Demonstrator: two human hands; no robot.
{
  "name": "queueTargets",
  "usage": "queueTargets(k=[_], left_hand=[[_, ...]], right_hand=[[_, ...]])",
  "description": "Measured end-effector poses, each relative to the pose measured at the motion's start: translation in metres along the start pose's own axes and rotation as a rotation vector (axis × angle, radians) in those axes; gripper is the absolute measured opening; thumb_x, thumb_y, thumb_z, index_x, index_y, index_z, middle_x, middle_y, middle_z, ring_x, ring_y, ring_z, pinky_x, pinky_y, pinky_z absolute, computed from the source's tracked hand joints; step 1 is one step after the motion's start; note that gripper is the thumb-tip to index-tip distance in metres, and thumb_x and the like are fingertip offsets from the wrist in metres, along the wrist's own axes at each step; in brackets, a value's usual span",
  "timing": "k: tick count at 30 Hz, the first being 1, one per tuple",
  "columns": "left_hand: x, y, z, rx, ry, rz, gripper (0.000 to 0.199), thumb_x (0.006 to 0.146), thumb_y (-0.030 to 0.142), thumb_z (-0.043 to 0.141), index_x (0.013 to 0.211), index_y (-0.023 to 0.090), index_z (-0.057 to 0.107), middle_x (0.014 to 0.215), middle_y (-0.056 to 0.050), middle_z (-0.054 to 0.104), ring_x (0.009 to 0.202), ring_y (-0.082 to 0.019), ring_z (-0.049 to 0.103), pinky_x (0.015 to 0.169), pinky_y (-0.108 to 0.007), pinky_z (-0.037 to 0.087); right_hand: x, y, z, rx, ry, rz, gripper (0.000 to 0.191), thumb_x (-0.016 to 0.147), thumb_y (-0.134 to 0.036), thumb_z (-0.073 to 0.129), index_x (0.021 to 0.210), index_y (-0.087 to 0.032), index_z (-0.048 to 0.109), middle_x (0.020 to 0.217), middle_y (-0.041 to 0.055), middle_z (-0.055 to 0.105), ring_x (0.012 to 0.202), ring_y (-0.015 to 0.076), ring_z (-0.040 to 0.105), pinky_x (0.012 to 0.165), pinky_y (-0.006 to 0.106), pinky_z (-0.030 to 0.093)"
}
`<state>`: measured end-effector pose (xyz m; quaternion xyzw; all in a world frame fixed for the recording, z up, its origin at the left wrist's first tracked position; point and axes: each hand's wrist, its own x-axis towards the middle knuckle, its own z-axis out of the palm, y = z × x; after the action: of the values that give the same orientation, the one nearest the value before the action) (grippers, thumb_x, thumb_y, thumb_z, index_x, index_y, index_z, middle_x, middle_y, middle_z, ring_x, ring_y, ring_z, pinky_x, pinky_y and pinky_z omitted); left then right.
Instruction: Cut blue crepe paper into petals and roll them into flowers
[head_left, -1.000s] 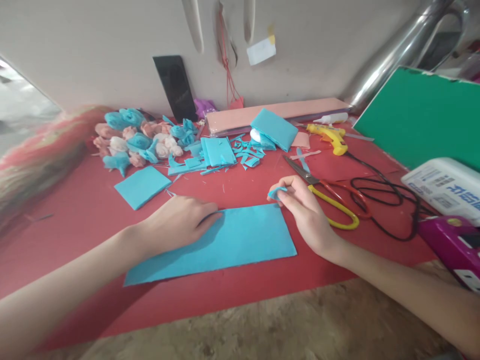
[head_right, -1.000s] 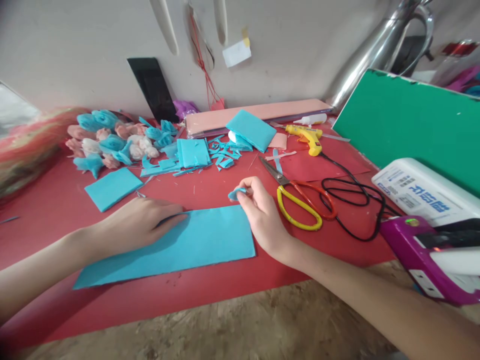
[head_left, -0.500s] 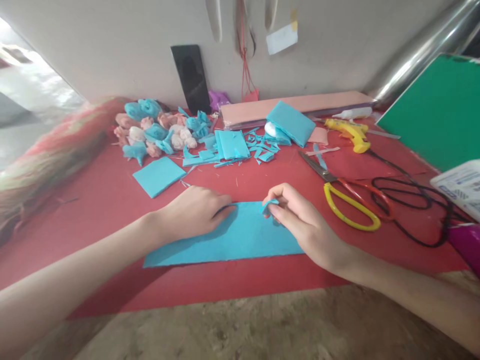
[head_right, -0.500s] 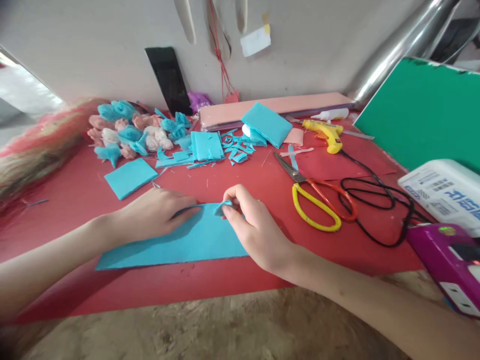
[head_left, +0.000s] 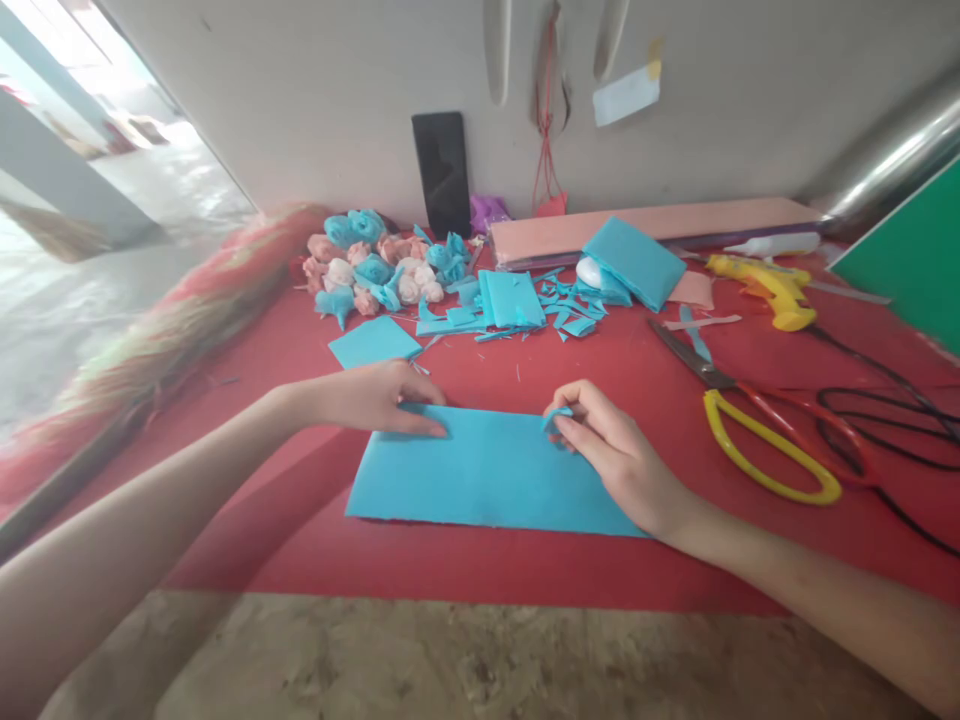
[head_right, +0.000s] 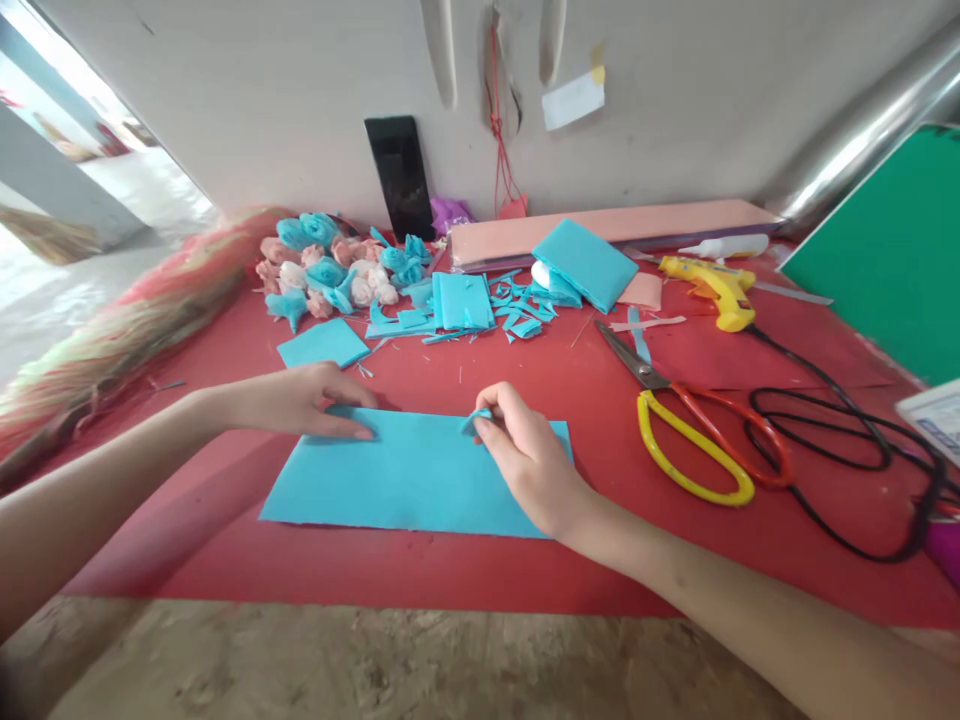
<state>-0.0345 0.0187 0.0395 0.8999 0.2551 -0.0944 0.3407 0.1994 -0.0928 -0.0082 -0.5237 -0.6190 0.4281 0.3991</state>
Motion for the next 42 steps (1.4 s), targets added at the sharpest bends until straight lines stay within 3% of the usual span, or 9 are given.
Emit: queueTargets(k=[3,9,16,19,24,28,31,37,42], left_hand=[[-0.011,-0.015,0.0,-0.026,0.065,-0.007,0.026,0.081,0.038,0.054,0.085,0.015,0.066,0.08,-0.003,0.068,0.065,-0.011,0.056,0.057,-0.019,0.039],[-0.019,-0.022,0.006,0.212,0.262,0.199,0.023,0.077,0.037,0.06,0.069,0.015,0.063,0.067,-0.003,0.061,0.069,-0.014,0.052,0.071,-0.025,0.038],[-0.026,-0.03,0.004,0.153,0.324,0.184,0.027,0.08,0.036,0.056,0.063,0.016,0.053,0.063,0.0,0.055,0.066,-0.011,0.048,0.07,-0.023,0.039],[-0.03,-0.032,0.009,0.17,0.337,0.166,0.021,0.079,0.036,0.059,0.072,0.016,0.058,0.071,-0.002,0.06,0.073,-0.014,0.051,0.075,-0.026,0.04],[-0.044,-0.007,0.023,0.235,0.491,0.164,0.03,0.086,0.024,0.048,0.114,0.015,0.052,0.116,-0.012,0.056,0.11,-0.02,0.049,0.093,-0.033,0.041],[-0.048,0.02,0.039,0.307,0.215,0.329,0.046,0.088,0.009,0.03,0.134,0.014,0.032,0.142,-0.01,0.035,0.133,-0.017,0.028,0.111,-0.035,0.023],[-0.046,0.022,0.05,0.287,0.115,0.237,0.049,0.093,0.021,0.031,0.14,0.019,0.018,0.146,-0.005,0.024,0.134,-0.016,0.023,0.113,-0.033,0.018],[-0.048,0.008,0.057,0.281,0.127,0.23,0.053,0.093,0.031,0.032,0.141,0.021,0.013,0.148,-0.003,0.018,0.136,-0.016,0.018,0.114,-0.033,0.011],[-0.062,-0.004,0.059,0.351,0.25,-0.013,0.055,0.092,0.04,0.03,0.141,0.024,0.009,0.149,-0.003,0.012,0.137,-0.019,0.013,0.113,-0.037,0.009]], right_hand=[[-0.001,-0.002,0.0,-0.011,-0.008,0.013,0.013,0.087,-0.031,0.037,0.085,-0.019,0.041,0.075,0.0009,0.05,0.072,0.0132,0.05,0.065,0.028,0.037],[-0.001,-0.002,0.002,-0.038,-0.018,0.038,0.015,0.088,-0.034,0.037,0.086,-0.02,0.042,0.079,0.0011,0.051,0.075,0.0133,0.05,0.068,0.028,0.037],[-0.001,-0.005,0.005,-0.051,-0.012,0.052,0.016,0.088,-0.035,0.038,0.087,-0.021,0.043,0.08,0.0007,0.049,0.073,0.0122,0.047,0.069,0.026,0.038],[-0.002,-0.005,0.005,-0.049,-0.008,0.052,0.016,0.088,-0.035,0.037,0.087,-0.021,0.043,0.081,0.0009,0.05,0.072,0.0121,0.047,0.069,0.026,0.039],[-0.002,-0.004,0.005,-0.047,-0.011,0.063,0.016,0.089,-0.035,0.038,0.088,-0.021,0.044,0.081,0.0003,0.049,0.073,0.0114,0.048,0.069,0.024,0.04],[-0.002,-0.004,0.006,-0.047,-0.005,0.067,0.016,0.088,-0.036,0.039,0.088,-0.021,0.045,0.08,0.0004,0.049,0.073,0.011,0.048,0.069,0.024,0.041],[-0.002,-0.005,0.007,-0.048,-0.005,0.064,0.017,0.088,-0.036,0.039,0.088,-0.02,0.045,0.078,0.0008,0.048,0.071,0.0114,0.047,0.069,0.025,0.042],[-0.004,-0.006,0.007,-0.038,-0.008,0.058,0.016,0.088,-0.036,0.039,0.088,-0.02,0.044,0.078,0.0018,0.048,0.071,0.0125,0.048,0.071,0.027,0.043],[-0.004,-0.007,0.008,-0.024,-0.007,0.057,0.015,0.088,-0.035,0.04,0.088,-0.02,0.044,0.081,0.0018,0.049,0.072,0.0119,0.046,0.071,0.026,0.043]])
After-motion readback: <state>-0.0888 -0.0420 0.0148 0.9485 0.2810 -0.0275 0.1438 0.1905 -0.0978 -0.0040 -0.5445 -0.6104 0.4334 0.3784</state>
